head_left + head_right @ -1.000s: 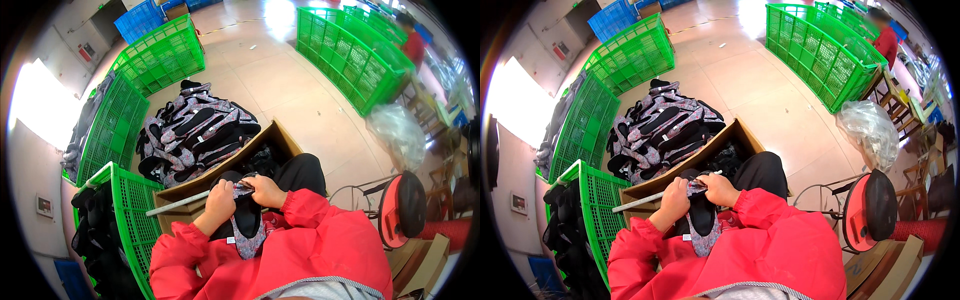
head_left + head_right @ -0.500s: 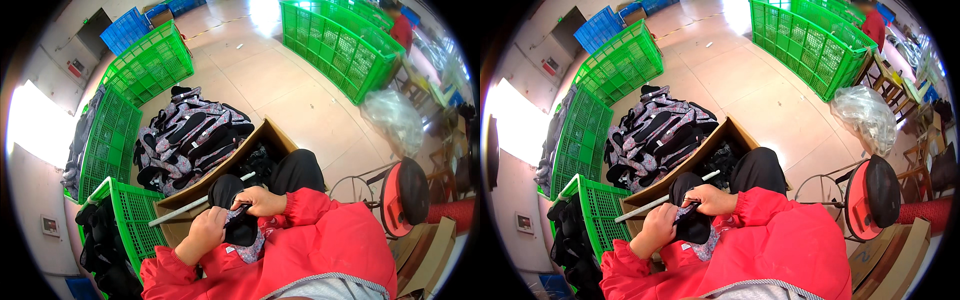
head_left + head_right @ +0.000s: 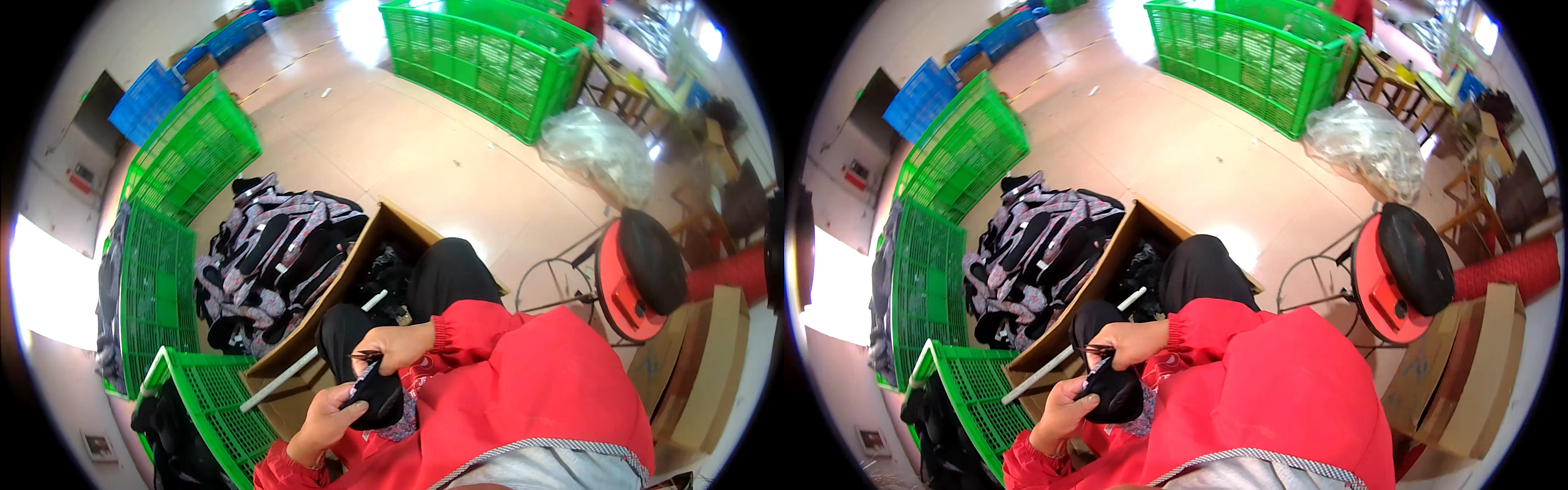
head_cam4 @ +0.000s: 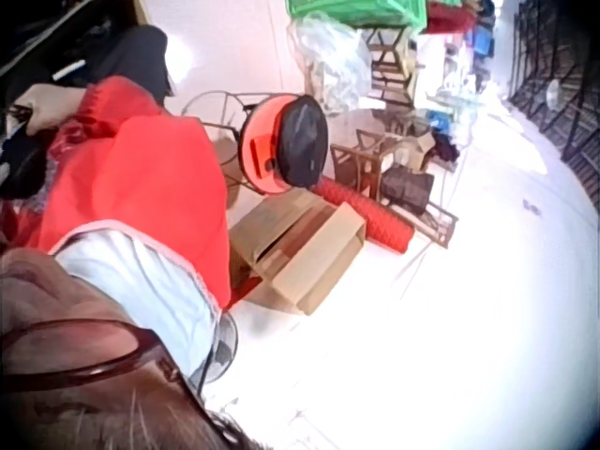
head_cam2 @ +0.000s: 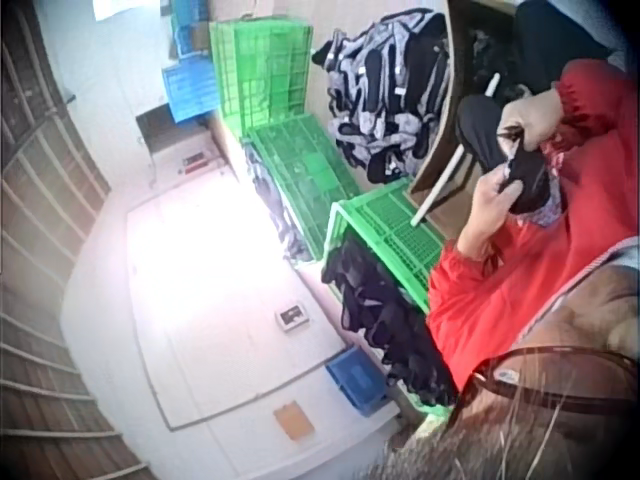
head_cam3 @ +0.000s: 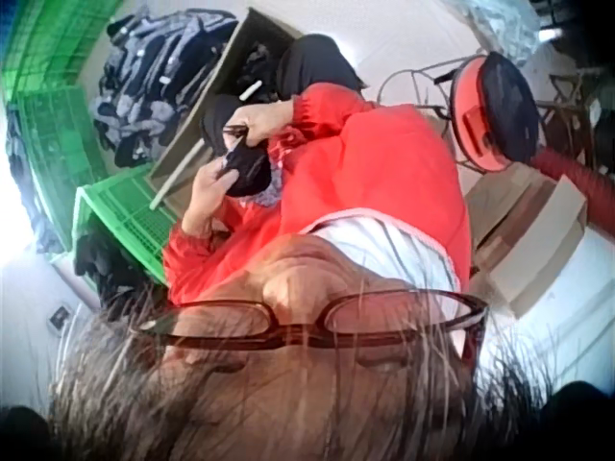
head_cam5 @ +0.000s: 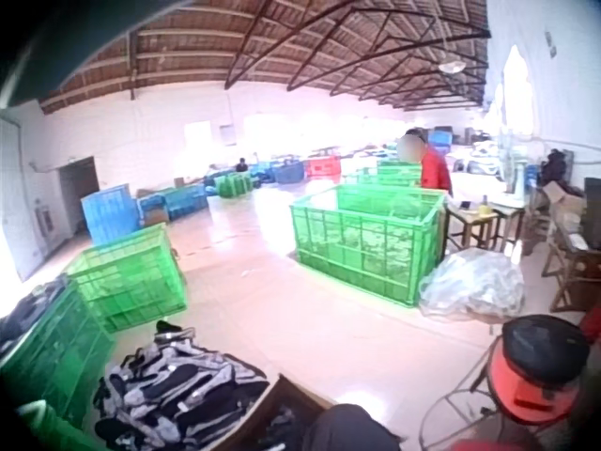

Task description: The person sits on the floor and uses small scissors to trim loose threads and excess fabric from the edges of patterned slippers. They pick up slippers from a cardboard box, trim them, and place the finished items into a green plastic crate.

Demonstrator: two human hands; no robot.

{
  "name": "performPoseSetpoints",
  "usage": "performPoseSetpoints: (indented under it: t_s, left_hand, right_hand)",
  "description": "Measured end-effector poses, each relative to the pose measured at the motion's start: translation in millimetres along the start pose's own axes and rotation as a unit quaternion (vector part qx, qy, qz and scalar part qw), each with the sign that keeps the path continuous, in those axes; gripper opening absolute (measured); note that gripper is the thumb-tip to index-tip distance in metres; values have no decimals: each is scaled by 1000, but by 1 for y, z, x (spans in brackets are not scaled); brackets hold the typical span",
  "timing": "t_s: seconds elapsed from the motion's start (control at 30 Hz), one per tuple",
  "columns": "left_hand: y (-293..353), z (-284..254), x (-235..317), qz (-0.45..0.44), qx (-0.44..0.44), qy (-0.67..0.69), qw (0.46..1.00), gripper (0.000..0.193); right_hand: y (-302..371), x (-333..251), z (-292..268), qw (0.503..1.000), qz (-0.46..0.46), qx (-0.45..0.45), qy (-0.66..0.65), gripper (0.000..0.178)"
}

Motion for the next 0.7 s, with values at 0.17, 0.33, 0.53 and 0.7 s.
performPoseSetpoints:
  t_s: [0.17, 0.33, 0.53, 0.7]
  left_hand:
    - [2, -4, -3, -18, 2, 239, 971, 40]
    - [1, 6, 1, -28, 35, 286, 957, 37]
    - [17, -35, -51, -30, 39, 259, 965, 66]
    - [14, 5, -34, 4, 9, 325, 946, 68]
  right_hand:
    - [-6, 24, 3, 992, -42, 26, -117, 25]
    - [-8, 34, 0, 987, -11, 11, -163, 28]
    - [-13, 48, 9, 965, 2, -45, -257, 33]
    - [-13, 62, 19, 928, -25, -83, -362, 42]
Point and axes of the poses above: each hand's wrist, its own y-axis away from the middle knuckle, its own z-axis out of the palm, x = y × z, the point moved 1 cm from there along -y, towards the middle knuckle, and after that the axes turned 11 degrees about z, right-handed, at the moved point
